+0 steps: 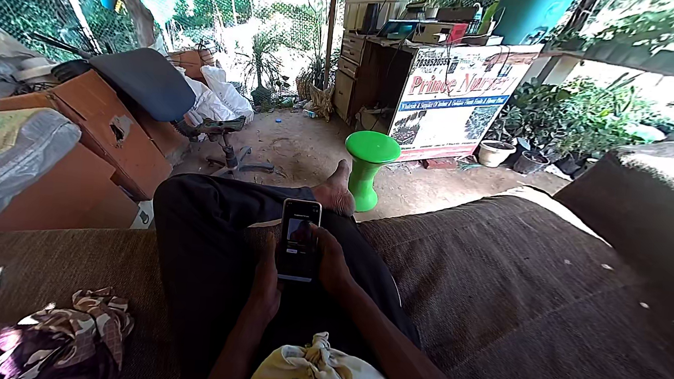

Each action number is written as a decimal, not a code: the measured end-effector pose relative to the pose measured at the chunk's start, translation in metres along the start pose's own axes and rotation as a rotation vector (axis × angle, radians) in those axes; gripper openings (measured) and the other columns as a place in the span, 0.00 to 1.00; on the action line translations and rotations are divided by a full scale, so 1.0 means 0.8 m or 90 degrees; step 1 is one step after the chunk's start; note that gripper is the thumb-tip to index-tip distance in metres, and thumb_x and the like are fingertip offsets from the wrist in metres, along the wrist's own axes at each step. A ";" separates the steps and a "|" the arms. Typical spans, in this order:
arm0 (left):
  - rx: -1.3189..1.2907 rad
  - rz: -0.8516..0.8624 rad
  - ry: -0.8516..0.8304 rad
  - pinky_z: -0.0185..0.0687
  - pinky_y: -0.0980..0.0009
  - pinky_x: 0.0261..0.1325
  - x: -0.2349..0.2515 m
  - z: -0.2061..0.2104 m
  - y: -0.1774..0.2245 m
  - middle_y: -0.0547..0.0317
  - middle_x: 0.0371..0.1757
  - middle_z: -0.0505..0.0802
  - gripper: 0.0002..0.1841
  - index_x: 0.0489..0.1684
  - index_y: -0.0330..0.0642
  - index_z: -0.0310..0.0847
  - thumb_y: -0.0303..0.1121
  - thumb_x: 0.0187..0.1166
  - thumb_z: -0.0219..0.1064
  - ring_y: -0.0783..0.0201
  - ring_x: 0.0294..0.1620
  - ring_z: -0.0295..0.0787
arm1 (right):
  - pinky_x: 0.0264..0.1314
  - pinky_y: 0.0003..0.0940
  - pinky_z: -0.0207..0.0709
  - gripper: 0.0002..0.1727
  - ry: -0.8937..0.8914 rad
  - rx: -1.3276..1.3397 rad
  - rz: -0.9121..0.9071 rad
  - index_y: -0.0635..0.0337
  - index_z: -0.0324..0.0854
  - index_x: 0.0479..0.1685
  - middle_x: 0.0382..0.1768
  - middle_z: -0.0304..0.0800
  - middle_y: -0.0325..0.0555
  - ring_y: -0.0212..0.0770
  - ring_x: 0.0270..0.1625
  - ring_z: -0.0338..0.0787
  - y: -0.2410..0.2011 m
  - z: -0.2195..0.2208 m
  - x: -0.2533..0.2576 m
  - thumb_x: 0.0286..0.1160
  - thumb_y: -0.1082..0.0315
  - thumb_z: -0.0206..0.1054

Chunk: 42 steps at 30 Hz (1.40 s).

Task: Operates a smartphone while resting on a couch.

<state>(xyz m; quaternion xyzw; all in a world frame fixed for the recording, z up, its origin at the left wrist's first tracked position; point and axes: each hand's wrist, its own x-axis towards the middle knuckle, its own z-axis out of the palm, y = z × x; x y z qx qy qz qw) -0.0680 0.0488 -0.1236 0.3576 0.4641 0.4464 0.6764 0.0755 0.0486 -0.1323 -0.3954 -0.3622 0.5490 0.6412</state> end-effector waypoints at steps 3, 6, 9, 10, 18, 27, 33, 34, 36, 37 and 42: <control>0.005 0.000 -0.004 0.86 0.50 0.62 -0.001 0.000 0.000 0.45 0.69 0.87 0.36 0.80 0.42 0.70 0.61 0.91 0.38 0.51 0.67 0.86 | 0.58 0.41 0.85 0.22 0.000 -0.003 0.004 0.60 0.84 0.55 0.45 0.92 0.51 0.43 0.49 0.91 0.001 0.000 0.002 0.86 0.53 0.53; 0.001 -0.002 -0.008 0.85 0.50 0.62 0.001 -0.001 0.000 0.45 0.68 0.88 0.35 0.79 0.42 0.72 0.61 0.91 0.38 0.51 0.66 0.87 | 0.52 0.39 0.88 0.14 0.008 -0.001 -0.004 0.65 0.86 0.54 0.42 0.93 0.55 0.45 0.44 0.93 -0.002 0.006 0.003 0.84 0.63 0.63; 0.004 -0.009 0.006 0.85 0.50 0.60 0.001 0.001 0.001 0.45 0.67 0.88 0.35 0.78 0.42 0.73 0.60 0.92 0.37 0.51 0.65 0.87 | 0.53 0.40 0.88 0.20 0.000 -0.027 -0.017 0.65 0.85 0.55 0.44 0.94 0.54 0.45 0.45 0.94 -0.004 0.009 0.001 0.71 0.61 0.77; 0.003 -0.012 0.008 0.85 0.50 0.61 0.000 0.001 0.001 0.45 0.68 0.87 0.35 0.78 0.42 0.72 0.60 0.92 0.37 0.51 0.66 0.86 | 0.54 0.40 0.88 0.21 0.002 -0.029 -0.016 0.64 0.86 0.56 0.44 0.94 0.53 0.44 0.46 0.94 -0.006 0.010 0.001 0.69 0.59 0.79; -0.012 0.001 -0.007 0.85 0.49 0.63 -0.002 0.000 0.002 0.45 0.69 0.87 0.35 0.80 0.42 0.71 0.60 0.91 0.38 0.50 0.67 0.86 | 0.56 0.39 0.86 0.23 0.010 -0.025 -0.009 0.59 0.85 0.59 0.46 0.93 0.50 0.42 0.49 0.92 -0.009 0.010 -0.002 0.88 0.49 0.57; -0.004 -0.001 0.001 0.83 0.47 0.65 0.000 -0.001 0.000 0.46 0.71 0.86 0.36 0.81 0.44 0.70 0.62 0.90 0.39 0.51 0.70 0.84 | 0.61 0.44 0.84 0.28 0.003 -0.016 0.004 0.57 0.84 0.61 0.51 0.92 0.51 0.44 0.56 0.91 -0.001 0.001 0.000 0.86 0.45 0.49; -0.005 0.002 -0.002 0.85 0.48 0.63 0.000 -0.001 0.000 0.46 0.69 0.87 0.35 0.80 0.44 0.71 0.61 0.91 0.39 0.50 0.68 0.86 | 0.61 0.45 0.84 0.28 0.001 -0.017 0.004 0.57 0.84 0.60 0.51 0.92 0.51 0.44 0.56 0.91 0.002 0.000 0.000 0.85 0.46 0.49; -0.007 0.001 -0.002 0.85 0.48 0.64 0.000 -0.001 0.000 0.46 0.70 0.87 0.35 0.80 0.44 0.71 0.61 0.91 0.39 0.51 0.68 0.86 | 0.61 0.45 0.84 0.28 -0.002 -0.016 0.005 0.57 0.84 0.60 0.51 0.92 0.51 0.44 0.56 0.91 0.002 -0.001 0.001 0.84 0.45 0.49; -0.009 0.002 -0.001 0.84 0.48 0.64 0.000 0.000 0.000 0.46 0.70 0.86 0.35 0.81 0.44 0.70 0.62 0.90 0.39 0.51 0.68 0.85 | 0.61 0.44 0.85 0.27 -0.006 -0.011 0.007 0.57 0.84 0.60 0.51 0.92 0.51 0.43 0.55 0.91 0.001 -0.001 0.000 0.83 0.45 0.51; -0.009 0.003 0.001 0.84 0.48 0.64 0.000 0.000 0.000 0.46 0.70 0.86 0.35 0.81 0.44 0.70 0.61 0.90 0.39 0.51 0.68 0.85 | 0.60 0.43 0.85 0.27 -0.005 -0.006 0.009 0.57 0.84 0.60 0.50 0.93 0.50 0.43 0.54 0.92 0.001 -0.001 0.000 0.83 0.45 0.52; -0.005 0.003 -0.002 0.85 0.50 0.62 -0.003 0.000 0.001 0.44 0.69 0.87 0.35 0.81 0.43 0.70 0.61 0.91 0.39 0.50 0.67 0.86 | 0.60 0.42 0.85 0.24 0.004 0.000 0.014 0.58 0.83 0.61 0.49 0.93 0.51 0.43 0.53 0.92 -0.003 0.002 -0.002 0.86 0.49 0.53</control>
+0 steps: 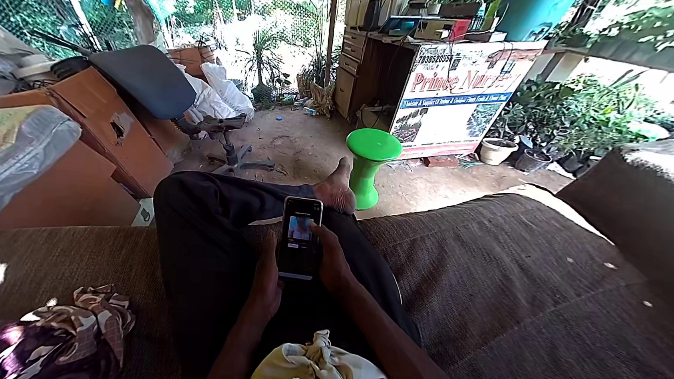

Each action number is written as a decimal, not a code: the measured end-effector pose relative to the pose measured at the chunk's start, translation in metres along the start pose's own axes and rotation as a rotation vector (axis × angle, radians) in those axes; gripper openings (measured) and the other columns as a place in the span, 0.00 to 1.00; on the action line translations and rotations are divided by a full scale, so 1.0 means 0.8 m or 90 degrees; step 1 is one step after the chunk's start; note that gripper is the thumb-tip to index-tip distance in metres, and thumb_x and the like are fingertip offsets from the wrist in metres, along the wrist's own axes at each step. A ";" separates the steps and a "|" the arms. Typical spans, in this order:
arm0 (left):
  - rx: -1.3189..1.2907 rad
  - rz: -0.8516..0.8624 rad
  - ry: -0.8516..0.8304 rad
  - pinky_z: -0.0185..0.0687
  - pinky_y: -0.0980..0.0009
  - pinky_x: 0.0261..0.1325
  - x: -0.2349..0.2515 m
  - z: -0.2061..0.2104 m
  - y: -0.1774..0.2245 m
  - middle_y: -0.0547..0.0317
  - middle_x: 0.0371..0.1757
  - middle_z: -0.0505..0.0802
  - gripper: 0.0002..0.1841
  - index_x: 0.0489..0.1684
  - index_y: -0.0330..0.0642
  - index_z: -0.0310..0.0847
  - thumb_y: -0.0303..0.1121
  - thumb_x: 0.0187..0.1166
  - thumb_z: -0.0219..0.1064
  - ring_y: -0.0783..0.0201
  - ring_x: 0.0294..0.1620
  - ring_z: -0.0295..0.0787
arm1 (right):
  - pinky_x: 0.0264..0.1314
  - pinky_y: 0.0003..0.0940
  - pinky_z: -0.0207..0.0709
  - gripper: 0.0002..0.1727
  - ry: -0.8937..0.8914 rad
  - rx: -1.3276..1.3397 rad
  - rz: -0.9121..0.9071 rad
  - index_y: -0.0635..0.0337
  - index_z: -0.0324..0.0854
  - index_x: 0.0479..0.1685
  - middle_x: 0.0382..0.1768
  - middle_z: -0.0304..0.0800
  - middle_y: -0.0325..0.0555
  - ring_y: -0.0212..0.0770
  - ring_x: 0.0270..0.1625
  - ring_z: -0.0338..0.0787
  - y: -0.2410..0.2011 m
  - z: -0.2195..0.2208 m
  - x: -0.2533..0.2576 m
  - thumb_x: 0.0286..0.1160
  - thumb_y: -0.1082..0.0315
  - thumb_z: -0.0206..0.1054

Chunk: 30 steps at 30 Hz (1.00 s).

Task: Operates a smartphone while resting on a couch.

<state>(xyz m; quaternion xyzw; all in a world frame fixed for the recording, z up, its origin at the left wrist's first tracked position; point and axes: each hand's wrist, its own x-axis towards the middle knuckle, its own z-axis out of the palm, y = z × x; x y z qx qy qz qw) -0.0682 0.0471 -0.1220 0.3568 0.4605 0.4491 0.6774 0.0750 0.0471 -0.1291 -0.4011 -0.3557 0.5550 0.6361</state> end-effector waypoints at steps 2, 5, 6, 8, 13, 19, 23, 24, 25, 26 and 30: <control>0.000 0.000 -0.003 0.86 0.50 0.62 -0.001 0.000 0.001 0.44 0.70 0.86 0.36 0.81 0.43 0.69 0.61 0.91 0.38 0.50 0.67 0.86 | 0.60 0.42 0.85 0.24 0.002 0.003 0.002 0.59 0.83 0.61 0.49 0.93 0.51 0.43 0.53 0.92 -0.001 0.001 -0.001 0.87 0.50 0.53; -0.001 0.000 -0.004 0.86 0.50 0.61 -0.001 0.000 0.000 0.44 0.70 0.86 0.36 0.81 0.43 0.70 0.61 0.91 0.38 0.50 0.67 0.86 | 0.59 0.41 0.85 0.22 0.006 0.001 0.001 0.59 0.83 0.60 0.48 0.93 0.51 0.42 0.52 0.92 -0.001 0.001 0.000 0.86 0.52 0.54; -0.001 0.000 -0.005 0.86 0.50 0.61 -0.001 0.000 0.001 0.44 0.69 0.86 0.36 0.81 0.43 0.70 0.61 0.91 0.38 0.50 0.67 0.86 | 0.58 0.40 0.86 0.21 0.007 0.002 0.001 0.60 0.84 0.59 0.48 0.93 0.51 0.42 0.51 0.92 -0.001 0.002 0.001 0.87 0.54 0.54; -0.001 -0.001 -0.006 0.86 0.50 0.61 -0.001 0.000 0.000 0.44 0.69 0.87 0.36 0.81 0.42 0.70 0.61 0.91 0.38 0.50 0.66 0.87 | 0.55 0.40 0.87 0.16 0.010 0.008 -0.003 0.63 0.85 0.57 0.46 0.93 0.53 0.43 0.47 0.93 -0.001 0.003 0.002 0.87 0.60 0.59; -0.007 -0.004 -0.004 0.87 0.51 0.59 0.003 0.000 -0.001 0.44 0.65 0.89 0.35 0.78 0.42 0.73 0.61 0.91 0.39 0.50 0.64 0.88 | 0.56 0.41 0.88 0.23 -0.024 -0.021 -0.029 0.63 0.85 0.58 0.46 0.94 0.54 0.45 0.47 0.94 0.000 0.002 0.002 0.70 0.58 0.78; 0.001 -0.006 -0.001 0.86 0.51 0.60 0.002 -0.001 -0.002 0.43 0.67 0.87 0.36 0.79 0.41 0.71 0.61 0.91 0.38 0.50 0.65 0.87 | 0.58 0.40 0.86 0.27 -0.033 -0.007 -0.025 0.58 0.84 0.60 0.47 0.93 0.51 0.42 0.50 0.92 0.001 0.000 0.002 0.81 0.44 0.63; -0.002 -0.009 0.004 0.87 0.51 0.59 0.002 -0.001 -0.001 0.44 0.66 0.88 0.36 0.79 0.41 0.72 0.62 0.90 0.38 0.50 0.63 0.88 | 0.62 0.45 0.85 0.33 -0.030 -0.030 -0.017 0.55 0.84 0.62 0.52 0.92 0.51 0.45 0.56 0.91 0.002 -0.003 0.002 0.79 0.35 0.56; -0.002 -0.010 0.002 0.87 0.51 0.60 0.003 -0.001 -0.002 0.44 0.67 0.88 0.36 0.79 0.42 0.71 0.62 0.90 0.39 0.50 0.64 0.88 | 0.61 0.45 0.85 0.32 -0.029 -0.029 -0.019 0.55 0.84 0.60 0.51 0.92 0.51 0.45 0.55 0.91 0.002 -0.003 0.001 0.80 0.36 0.55; -0.002 -0.010 0.002 0.86 0.51 0.60 0.003 -0.001 -0.002 0.44 0.67 0.88 0.36 0.80 0.42 0.71 0.62 0.90 0.39 0.50 0.65 0.87 | 0.61 0.44 0.85 0.31 -0.030 -0.025 -0.019 0.55 0.85 0.59 0.50 0.92 0.51 0.44 0.55 0.92 0.002 -0.003 0.001 0.80 0.37 0.55; -0.003 -0.010 0.001 0.86 0.50 0.61 0.003 -0.002 -0.002 0.44 0.68 0.87 0.36 0.80 0.43 0.70 0.62 0.90 0.39 0.50 0.65 0.87 | 0.60 0.43 0.85 0.30 -0.027 -0.019 -0.017 0.56 0.85 0.58 0.50 0.93 0.51 0.44 0.54 0.92 0.002 -0.003 0.001 0.80 0.39 0.55; -0.001 -0.011 0.001 0.84 0.49 0.63 0.001 0.000 0.001 0.44 0.69 0.86 0.36 0.80 0.43 0.71 0.62 0.90 0.39 0.50 0.68 0.85 | 0.57 0.42 0.86 0.22 0.003 0.000 -0.002 0.60 0.84 0.58 0.47 0.93 0.52 0.44 0.50 0.92 0.001 0.000 0.002 0.86 0.52 0.56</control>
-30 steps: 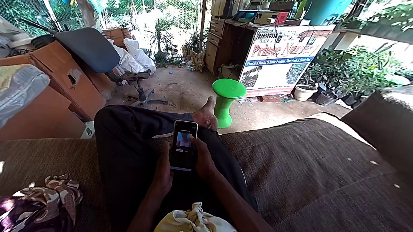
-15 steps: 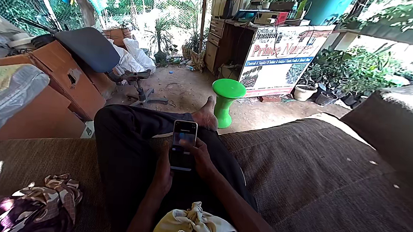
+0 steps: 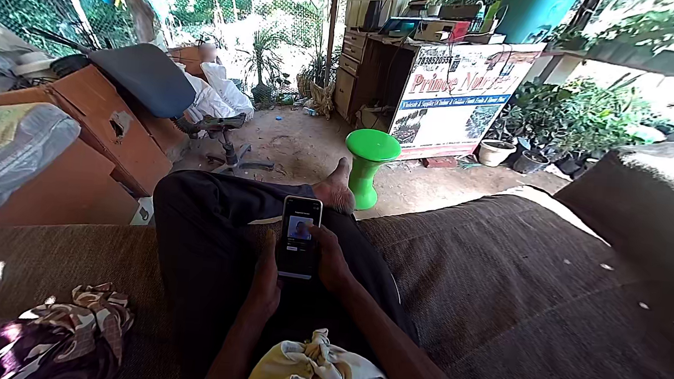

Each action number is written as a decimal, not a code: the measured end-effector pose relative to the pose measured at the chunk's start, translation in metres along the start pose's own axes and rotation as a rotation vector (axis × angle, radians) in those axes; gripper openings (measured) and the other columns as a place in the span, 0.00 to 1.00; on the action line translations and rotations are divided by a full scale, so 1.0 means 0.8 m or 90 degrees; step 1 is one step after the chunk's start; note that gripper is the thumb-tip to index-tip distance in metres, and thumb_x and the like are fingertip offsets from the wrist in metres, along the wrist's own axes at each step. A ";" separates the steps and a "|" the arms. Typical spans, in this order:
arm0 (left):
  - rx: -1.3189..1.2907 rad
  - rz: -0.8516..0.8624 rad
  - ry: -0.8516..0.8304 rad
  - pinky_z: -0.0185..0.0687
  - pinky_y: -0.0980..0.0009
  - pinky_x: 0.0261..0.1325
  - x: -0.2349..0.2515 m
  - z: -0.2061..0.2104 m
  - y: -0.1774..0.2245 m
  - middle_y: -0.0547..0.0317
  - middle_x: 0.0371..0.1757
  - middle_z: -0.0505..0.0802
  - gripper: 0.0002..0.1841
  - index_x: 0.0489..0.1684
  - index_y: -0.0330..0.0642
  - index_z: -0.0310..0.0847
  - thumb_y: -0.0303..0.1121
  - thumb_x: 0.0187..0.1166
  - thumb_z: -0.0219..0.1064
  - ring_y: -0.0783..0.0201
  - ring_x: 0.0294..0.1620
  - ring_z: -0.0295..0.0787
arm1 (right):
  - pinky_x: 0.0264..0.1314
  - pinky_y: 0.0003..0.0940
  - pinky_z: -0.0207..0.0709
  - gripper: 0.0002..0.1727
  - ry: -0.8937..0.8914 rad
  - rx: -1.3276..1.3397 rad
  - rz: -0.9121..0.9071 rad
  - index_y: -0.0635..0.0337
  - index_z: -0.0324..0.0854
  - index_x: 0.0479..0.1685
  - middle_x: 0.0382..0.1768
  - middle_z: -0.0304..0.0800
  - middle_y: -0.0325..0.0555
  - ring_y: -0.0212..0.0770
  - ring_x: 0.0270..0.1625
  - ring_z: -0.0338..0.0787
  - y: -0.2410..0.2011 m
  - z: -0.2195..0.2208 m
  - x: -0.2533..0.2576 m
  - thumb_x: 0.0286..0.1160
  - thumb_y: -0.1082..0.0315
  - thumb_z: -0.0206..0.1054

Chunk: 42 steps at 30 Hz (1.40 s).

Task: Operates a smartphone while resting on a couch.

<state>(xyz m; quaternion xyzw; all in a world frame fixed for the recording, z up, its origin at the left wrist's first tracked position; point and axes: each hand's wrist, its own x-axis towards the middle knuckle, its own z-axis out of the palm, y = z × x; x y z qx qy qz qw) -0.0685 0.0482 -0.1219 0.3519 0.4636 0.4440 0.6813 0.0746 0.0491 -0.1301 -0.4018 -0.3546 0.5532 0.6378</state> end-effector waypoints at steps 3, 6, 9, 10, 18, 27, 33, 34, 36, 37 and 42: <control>0.003 0.001 -0.001 0.83 0.48 0.64 0.001 -0.001 0.000 0.45 0.70 0.86 0.36 0.80 0.43 0.71 0.62 0.90 0.39 0.50 0.69 0.85 | 0.54 0.42 0.88 0.16 -0.001 -0.012 -0.011 0.63 0.86 0.57 0.45 0.94 0.55 0.46 0.46 0.94 0.000 0.003 0.002 0.82 0.61 0.67; 0.012 0.002 -0.001 0.84 0.49 0.63 0.001 -0.001 -0.002 0.47 0.69 0.87 0.35 0.79 0.45 0.72 0.62 0.91 0.38 0.51 0.68 0.85 | 0.55 0.42 0.88 0.22 -0.019 -0.024 -0.018 0.63 0.85 0.58 0.46 0.94 0.55 0.46 0.47 0.94 -0.001 0.003 0.000 0.69 0.60 0.79; 0.015 -0.003 0.005 0.82 0.49 0.65 0.001 -0.001 -0.001 0.48 0.71 0.85 0.34 0.81 0.46 0.71 0.61 0.91 0.38 0.51 0.70 0.83 | 0.55 0.40 0.87 0.24 -0.031 -0.019 -0.025 0.60 0.86 0.58 0.45 0.93 0.52 0.43 0.47 0.93 0.001 0.001 0.001 0.73 0.51 0.75; 0.016 -0.001 0.007 0.83 0.49 0.65 0.001 -0.001 -0.002 0.47 0.71 0.86 0.35 0.80 0.45 0.71 0.61 0.91 0.38 0.51 0.69 0.84 | 0.56 0.40 0.87 0.25 -0.034 -0.017 -0.026 0.59 0.85 0.59 0.46 0.93 0.52 0.43 0.48 0.93 0.001 0.000 0.001 0.77 0.48 0.70; 0.016 0.006 -0.002 0.82 0.48 0.66 0.002 -0.002 -0.004 0.47 0.73 0.85 0.36 0.82 0.46 0.70 0.63 0.90 0.39 0.51 0.71 0.83 | 0.64 0.45 0.83 0.31 -0.025 -0.020 -0.028 0.53 0.85 0.62 0.53 0.92 0.49 0.44 0.58 0.90 0.001 -0.003 -0.002 0.82 0.38 0.52; 0.017 0.002 -0.001 0.82 0.48 0.66 0.001 -0.002 -0.003 0.47 0.73 0.85 0.36 0.81 0.46 0.70 0.63 0.90 0.39 0.51 0.71 0.83 | 0.53 0.40 0.87 0.16 -0.002 0.001 -0.003 0.61 0.87 0.55 0.44 0.93 0.52 0.43 0.46 0.93 0.001 0.000 0.002 0.86 0.58 0.61; -0.003 0.004 -0.001 0.84 0.49 0.64 0.002 -0.001 -0.003 0.46 0.69 0.87 0.35 0.80 0.45 0.71 0.62 0.90 0.39 0.50 0.67 0.86 | 0.56 0.40 0.87 0.24 -0.038 -0.009 -0.013 0.60 0.86 0.59 0.46 0.93 0.53 0.44 0.48 0.93 -0.002 0.001 0.000 0.72 0.52 0.75; -0.002 0.004 0.001 0.84 0.48 0.64 0.002 -0.001 -0.002 0.46 0.70 0.87 0.35 0.81 0.45 0.70 0.62 0.90 0.39 0.50 0.68 0.85 | 0.56 0.41 0.87 0.25 -0.042 -0.007 -0.014 0.59 0.85 0.60 0.46 0.93 0.52 0.43 0.48 0.93 -0.001 0.000 0.000 0.74 0.48 0.72; 0.001 0.005 0.007 0.85 0.48 0.63 0.002 0.000 -0.002 0.45 0.69 0.87 0.35 0.80 0.44 0.70 0.62 0.90 0.39 0.50 0.67 0.86 | 0.59 0.42 0.85 0.30 -0.048 -0.017 -0.020 0.55 0.85 0.61 0.49 0.92 0.50 0.43 0.52 0.91 0.002 -0.004 0.002 0.77 0.38 0.64; 0.004 0.004 0.005 0.85 0.49 0.63 0.002 0.000 -0.003 0.46 0.69 0.87 0.35 0.81 0.44 0.70 0.62 0.90 0.39 0.50 0.67 0.86 | 0.61 0.43 0.84 0.32 -0.047 -0.023 -0.020 0.53 0.85 0.62 0.52 0.91 0.48 0.43 0.55 0.90 0.003 -0.006 0.003 0.78 0.35 0.59; -0.002 0.005 0.000 0.85 0.49 0.63 0.002 0.001 -0.001 0.45 0.70 0.86 0.36 0.82 0.45 0.69 0.63 0.90 0.39 0.50 0.68 0.86 | 0.61 0.42 0.85 0.29 -0.027 -0.004 -0.012 0.54 0.85 0.61 0.51 0.93 0.47 0.40 0.55 0.91 -0.002 -0.002 -0.002 0.87 0.42 0.47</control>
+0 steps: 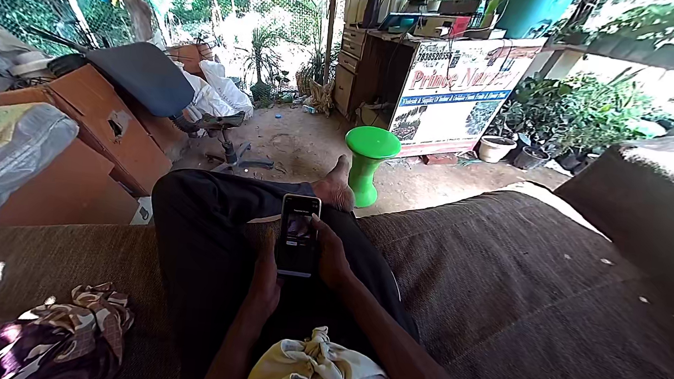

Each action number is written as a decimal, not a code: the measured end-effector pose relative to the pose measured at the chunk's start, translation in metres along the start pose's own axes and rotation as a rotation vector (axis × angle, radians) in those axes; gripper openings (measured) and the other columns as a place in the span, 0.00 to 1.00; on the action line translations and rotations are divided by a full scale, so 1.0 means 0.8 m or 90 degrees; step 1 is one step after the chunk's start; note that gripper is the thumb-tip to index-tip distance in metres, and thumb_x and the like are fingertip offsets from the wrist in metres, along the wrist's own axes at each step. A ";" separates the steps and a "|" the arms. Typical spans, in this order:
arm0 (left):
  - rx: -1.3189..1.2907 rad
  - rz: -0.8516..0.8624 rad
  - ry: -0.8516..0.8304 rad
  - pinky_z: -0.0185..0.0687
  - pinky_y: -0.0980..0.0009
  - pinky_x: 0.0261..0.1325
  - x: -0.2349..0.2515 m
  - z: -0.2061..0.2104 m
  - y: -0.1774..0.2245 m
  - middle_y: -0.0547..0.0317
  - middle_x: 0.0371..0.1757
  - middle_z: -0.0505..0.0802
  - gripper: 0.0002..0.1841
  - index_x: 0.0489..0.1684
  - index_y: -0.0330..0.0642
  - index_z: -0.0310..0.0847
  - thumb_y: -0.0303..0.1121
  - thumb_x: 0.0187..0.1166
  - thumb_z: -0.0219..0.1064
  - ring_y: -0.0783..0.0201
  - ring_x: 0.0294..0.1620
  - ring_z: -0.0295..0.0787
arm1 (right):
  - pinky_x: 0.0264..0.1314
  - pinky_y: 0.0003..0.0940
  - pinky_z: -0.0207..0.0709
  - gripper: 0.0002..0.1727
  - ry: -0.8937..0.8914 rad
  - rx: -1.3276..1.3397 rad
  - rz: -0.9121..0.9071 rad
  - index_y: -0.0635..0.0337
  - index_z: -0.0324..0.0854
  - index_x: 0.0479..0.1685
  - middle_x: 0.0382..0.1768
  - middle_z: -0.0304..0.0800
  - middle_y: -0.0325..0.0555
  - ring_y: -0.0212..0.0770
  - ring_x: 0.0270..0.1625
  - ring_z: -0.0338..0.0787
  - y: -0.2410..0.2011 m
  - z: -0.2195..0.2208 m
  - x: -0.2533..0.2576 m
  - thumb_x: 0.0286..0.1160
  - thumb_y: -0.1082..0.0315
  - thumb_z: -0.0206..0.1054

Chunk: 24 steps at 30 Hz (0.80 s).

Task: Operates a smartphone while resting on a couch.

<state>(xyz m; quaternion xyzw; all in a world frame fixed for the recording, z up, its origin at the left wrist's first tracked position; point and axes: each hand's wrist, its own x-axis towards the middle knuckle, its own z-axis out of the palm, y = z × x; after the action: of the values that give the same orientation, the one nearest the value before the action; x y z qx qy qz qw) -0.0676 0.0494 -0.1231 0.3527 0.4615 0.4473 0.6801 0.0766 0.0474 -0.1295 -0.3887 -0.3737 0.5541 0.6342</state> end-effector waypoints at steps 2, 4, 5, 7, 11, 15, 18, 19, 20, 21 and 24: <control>0.001 -0.002 -0.001 0.85 0.49 0.63 -0.001 -0.001 0.000 0.45 0.70 0.86 0.36 0.82 0.45 0.69 0.63 0.90 0.39 0.50 0.67 0.86 | 0.60 0.41 0.85 0.28 -0.003 0.006 -0.001 0.54 0.85 0.60 0.51 0.93 0.46 0.40 0.54 0.91 0.000 0.000 -0.001 0.87 0.44 0.46; 0.005 -0.003 0.000 0.86 0.49 0.62 -0.001 -0.001 0.000 0.46 0.70 0.87 0.36 0.82 0.45 0.70 0.63 0.90 0.39 0.50 0.67 0.86 | 0.60 0.41 0.85 0.28 -0.003 0.007 0.000 0.54 0.85 0.60 0.51 0.93 0.47 0.40 0.55 0.91 0.000 0.000 -0.001 0.87 0.45 0.46; 0.006 -0.003 -0.001 0.85 0.49 0.62 0.000 -0.001 0.000 0.46 0.69 0.87 0.36 0.81 0.45 0.70 0.62 0.90 0.39 0.50 0.67 0.86 | 0.60 0.41 0.85 0.28 -0.001 0.010 0.000 0.54 0.85 0.60 0.51 0.93 0.47 0.40 0.55 0.91 0.000 0.000 -0.001 0.87 0.45 0.46; 0.006 0.000 -0.004 0.85 0.49 0.63 0.000 -0.002 0.000 0.46 0.69 0.87 0.35 0.81 0.45 0.70 0.62 0.90 0.39 0.50 0.67 0.86 | 0.60 0.41 0.84 0.27 0.001 0.013 0.002 0.54 0.85 0.59 0.51 0.93 0.48 0.41 0.55 0.91 0.001 0.000 0.000 0.86 0.46 0.47; 0.001 0.001 -0.003 0.86 0.49 0.61 0.000 -0.001 0.001 0.45 0.68 0.88 0.35 0.80 0.44 0.71 0.62 0.90 0.39 0.50 0.66 0.87 | 0.56 0.40 0.86 0.19 0.018 0.010 0.022 0.59 0.84 0.58 0.46 0.93 0.51 0.42 0.49 0.92 0.002 0.002 0.003 0.87 0.55 0.55; 0.006 0.001 -0.008 0.84 0.48 0.65 -0.001 -0.002 0.000 0.45 0.71 0.86 0.36 0.81 0.44 0.70 0.62 0.90 0.39 0.50 0.69 0.85 | 0.54 0.40 0.87 0.15 0.012 -0.013 -0.009 0.63 0.86 0.56 0.46 0.94 0.53 0.44 0.47 0.93 0.004 0.004 0.005 0.79 0.62 0.70; 0.012 0.000 0.001 0.83 0.48 0.65 0.002 -0.003 -0.003 0.46 0.71 0.85 0.35 0.81 0.44 0.70 0.62 0.90 0.39 0.51 0.70 0.84 | 0.55 0.40 0.87 0.22 0.010 -0.030 -0.006 0.62 0.86 0.57 0.45 0.94 0.52 0.43 0.47 0.93 0.000 0.007 0.003 0.67 0.59 0.79; 0.011 -0.003 0.005 0.83 0.48 0.64 0.003 -0.002 -0.003 0.47 0.71 0.86 0.35 0.80 0.45 0.71 0.63 0.90 0.40 0.51 0.70 0.84 | 0.55 0.39 0.87 0.23 0.004 -0.025 -0.005 0.61 0.86 0.57 0.46 0.94 0.52 0.43 0.48 0.93 0.000 0.006 0.002 0.67 0.58 0.79; 0.011 -0.002 0.005 0.83 0.48 0.65 0.002 -0.003 -0.004 0.47 0.71 0.86 0.35 0.80 0.46 0.71 0.63 0.90 0.40 0.51 0.70 0.84 | 0.55 0.39 0.87 0.23 -0.002 -0.019 -0.005 0.61 0.86 0.57 0.45 0.94 0.51 0.43 0.47 0.93 0.000 0.006 0.002 0.69 0.55 0.78; 0.013 -0.001 0.004 0.83 0.49 0.64 0.002 -0.003 -0.003 0.47 0.70 0.87 0.35 0.80 0.46 0.71 0.63 0.90 0.39 0.51 0.69 0.85 | 0.55 0.40 0.87 0.23 -0.010 -0.012 -0.007 0.60 0.85 0.58 0.46 0.93 0.51 0.42 0.48 0.92 0.002 0.004 0.003 0.73 0.52 0.74; 0.011 0.006 -0.004 0.85 0.50 0.63 0.000 -0.002 -0.002 0.45 0.68 0.87 0.36 0.79 0.43 0.71 0.62 0.90 0.39 0.51 0.67 0.86 | 0.59 0.41 0.85 0.30 -0.011 -0.024 -0.004 0.54 0.84 0.60 0.49 0.92 0.47 0.41 0.53 0.90 0.003 0.000 0.002 0.77 0.37 0.61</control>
<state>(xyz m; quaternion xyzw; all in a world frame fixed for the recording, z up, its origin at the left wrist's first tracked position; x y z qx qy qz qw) -0.0687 0.0491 -0.1251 0.3621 0.4614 0.4453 0.6765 0.0756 0.0490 -0.1315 -0.3946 -0.3909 0.5484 0.6250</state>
